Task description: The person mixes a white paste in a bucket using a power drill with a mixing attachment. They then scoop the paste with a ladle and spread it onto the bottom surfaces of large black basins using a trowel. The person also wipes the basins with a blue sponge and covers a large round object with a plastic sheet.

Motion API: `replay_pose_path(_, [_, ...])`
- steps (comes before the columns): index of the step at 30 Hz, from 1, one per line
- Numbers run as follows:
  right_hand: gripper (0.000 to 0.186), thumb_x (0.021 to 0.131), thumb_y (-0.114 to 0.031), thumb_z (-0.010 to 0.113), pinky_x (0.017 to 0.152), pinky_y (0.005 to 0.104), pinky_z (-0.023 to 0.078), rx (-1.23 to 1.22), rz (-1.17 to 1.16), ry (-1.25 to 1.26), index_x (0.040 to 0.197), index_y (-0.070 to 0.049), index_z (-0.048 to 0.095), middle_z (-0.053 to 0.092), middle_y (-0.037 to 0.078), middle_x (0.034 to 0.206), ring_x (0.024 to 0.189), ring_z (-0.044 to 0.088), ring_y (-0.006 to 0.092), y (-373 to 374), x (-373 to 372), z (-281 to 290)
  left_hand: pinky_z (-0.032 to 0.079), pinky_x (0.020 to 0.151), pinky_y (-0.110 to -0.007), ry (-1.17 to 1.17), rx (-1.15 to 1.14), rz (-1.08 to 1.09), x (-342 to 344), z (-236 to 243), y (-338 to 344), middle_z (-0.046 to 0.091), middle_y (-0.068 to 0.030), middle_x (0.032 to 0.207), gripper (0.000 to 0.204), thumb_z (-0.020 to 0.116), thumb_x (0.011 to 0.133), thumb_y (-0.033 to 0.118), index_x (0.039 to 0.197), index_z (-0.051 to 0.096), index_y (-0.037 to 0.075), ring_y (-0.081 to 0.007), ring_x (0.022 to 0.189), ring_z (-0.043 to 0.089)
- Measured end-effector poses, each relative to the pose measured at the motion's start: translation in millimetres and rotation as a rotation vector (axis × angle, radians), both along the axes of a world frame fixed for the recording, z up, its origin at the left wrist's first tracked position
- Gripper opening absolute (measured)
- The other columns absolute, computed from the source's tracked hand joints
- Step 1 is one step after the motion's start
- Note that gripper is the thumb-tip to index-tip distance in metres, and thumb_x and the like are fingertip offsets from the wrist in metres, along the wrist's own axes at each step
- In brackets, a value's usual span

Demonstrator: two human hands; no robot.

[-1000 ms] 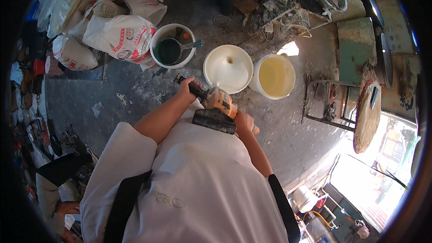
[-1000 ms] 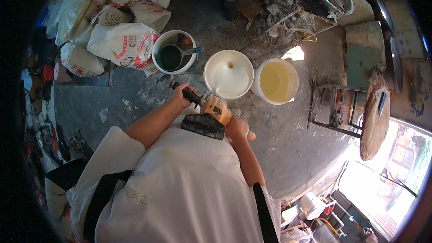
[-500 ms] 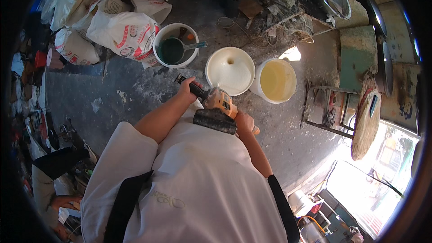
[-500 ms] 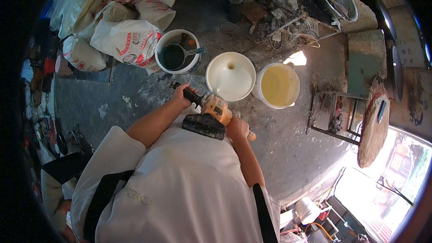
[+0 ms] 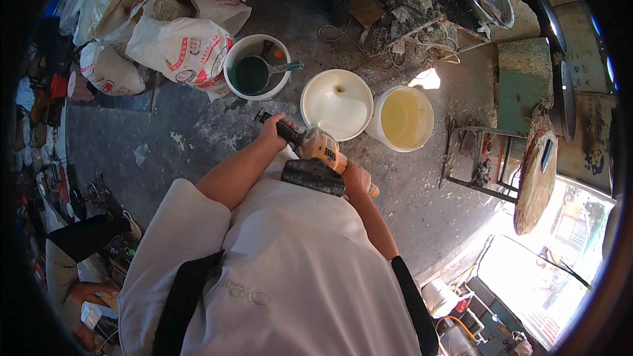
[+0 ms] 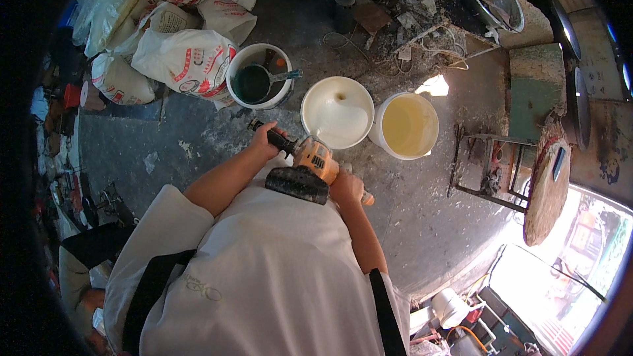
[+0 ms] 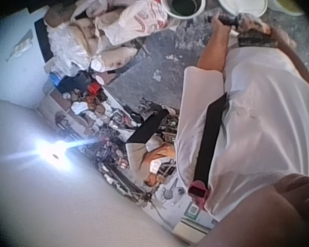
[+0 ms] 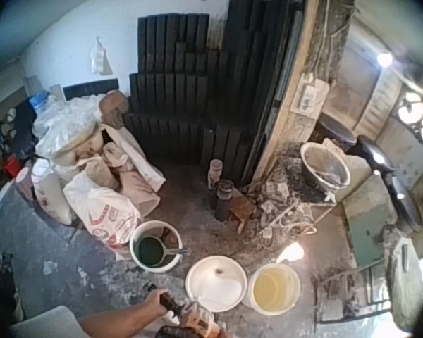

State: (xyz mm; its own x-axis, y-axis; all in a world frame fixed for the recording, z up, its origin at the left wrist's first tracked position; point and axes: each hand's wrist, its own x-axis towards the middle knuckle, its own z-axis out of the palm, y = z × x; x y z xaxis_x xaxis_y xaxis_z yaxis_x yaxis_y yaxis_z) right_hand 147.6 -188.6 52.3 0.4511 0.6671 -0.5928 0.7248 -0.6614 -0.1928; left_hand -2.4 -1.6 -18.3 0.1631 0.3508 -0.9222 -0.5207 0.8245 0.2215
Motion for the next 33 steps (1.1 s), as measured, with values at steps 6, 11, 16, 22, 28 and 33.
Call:
replay_pose_path(6, [0.019, 0.074, -0.020, 0.052, 0.068, 0.0393, 0.047, -0.016, -0.018, 0.022, 0.088, -0.010, 0.057, 0.062, 0.013, 0.085, 0.079, 0.060, 0.0288, 1.1, 0.4, 0.2, 0.046, 0.072, -0.040, -0.010, -0.010, -0.006, 0.9, 5.5, 0.6, 0.047, -0.0111, 0.070, 0.020, 0.061, 0.075, 0.014, 0.077, 0.045, 0.001, -0.0270, 0.068, 0.050])
replay_pose_path(11, [0.018, 0.074, -0.019, 0.052, 0.068, 0.0397, 0.047, -0.006, -0.007, 0.014, 0.089, -0.010, 0.057, 0.062, 0.012, 0.086, 0.080, 0.060, 0.0291, 0.3, -0.1, -0.3, 0.045, 0.073, -0.041, -0.007, -0.024, -0.020, -1.3, 2.8, 0.4, 0.048, -0.0110, 0.069, 0.020, 0.062, 0.075, 0.014, 0.075, 0.046, 0.001, -0.0279, 0.067, 0.051])
replay_pose_path(16, [0.019, 0.073, -0.018, 0.053, 0.069, 0.0396, 0.046, 0.001, -0.022, 0.027, 0.088, -0.009, 0.057, 0.062, 0.012, 0.085, 0.080, 0.060, 0.0294, 0.9, -1.6, 2.9, 0.044, 0.074, -0.041, 0.012, -0.033, -0.001, -2.5, 1.9, -1.7, 0.049, -0.0125, 0.069, 0.020, 0.062, 0.074, 0.014, 0.075, 0.046, 0.001, -0.0278, 0.069, 0.051])
replay_pose_path(22, [0.019, 0.072, -0.018, 0.053, 0.070, 0.0398, 0.045, 0.029, -0.077, 0.041, 0.089, -0.009, 0.058, 0.062, 0.014, 0.085, 0.081, 0.059, 0.0301, -2.1, -4.9, 12.8, 0.044, 0.073, -0.041, 0.006, -0.035, -0.004, 0.3, 6.8, -4.2, 0.049, -0.0125, 0.067, 0.020, 0.061, 0.074, 0.014, 0.072, 0.046, 0.002, -0.0279, 0.068, 0.050])
replay_pose_path(28, [0.020, 0.076, -0.019, 0.049, 0.069, 0.0399, 0.045, 0.030, -0.159, 0.064, 0.093, -0.011, 0.057, 0.062, 0.014, 0.084, 0.081, 0.059, 0.0299, -22.3, -5.9, 1.1, 0.044, 0.067, -0.040, -0.072, 0.012, -0.106, 9.9, 10.2, -12.1, 0.048, -0.0106, 0.064, 0.016, 0.059, 0.073, 0.014, 0.069, 0.047, 0.004, -0.0268, 0.065, 0.049])
replay_pose_path(33, [0.018, 0.079, -0.022, 0.047, 0.064, 0.0393, 0.047, -0.010, -0.172, 0.004, 0.091, -0.012, 0.057, 0.063, 0.013, 0.080, 0.077, 0.061, 0.0282, -47.4, -7.5, -21.6, 0.043, 0.063, -0.040, -0.095, 0.046, -0.188, 23.3, 17.0, -21.0, 0.047, -0.0082, 0.064, 0.013, 0.058, 0.072, 0.012, 0.070, 0.048, 0.005, -0.0249, 0.061, 0.048])
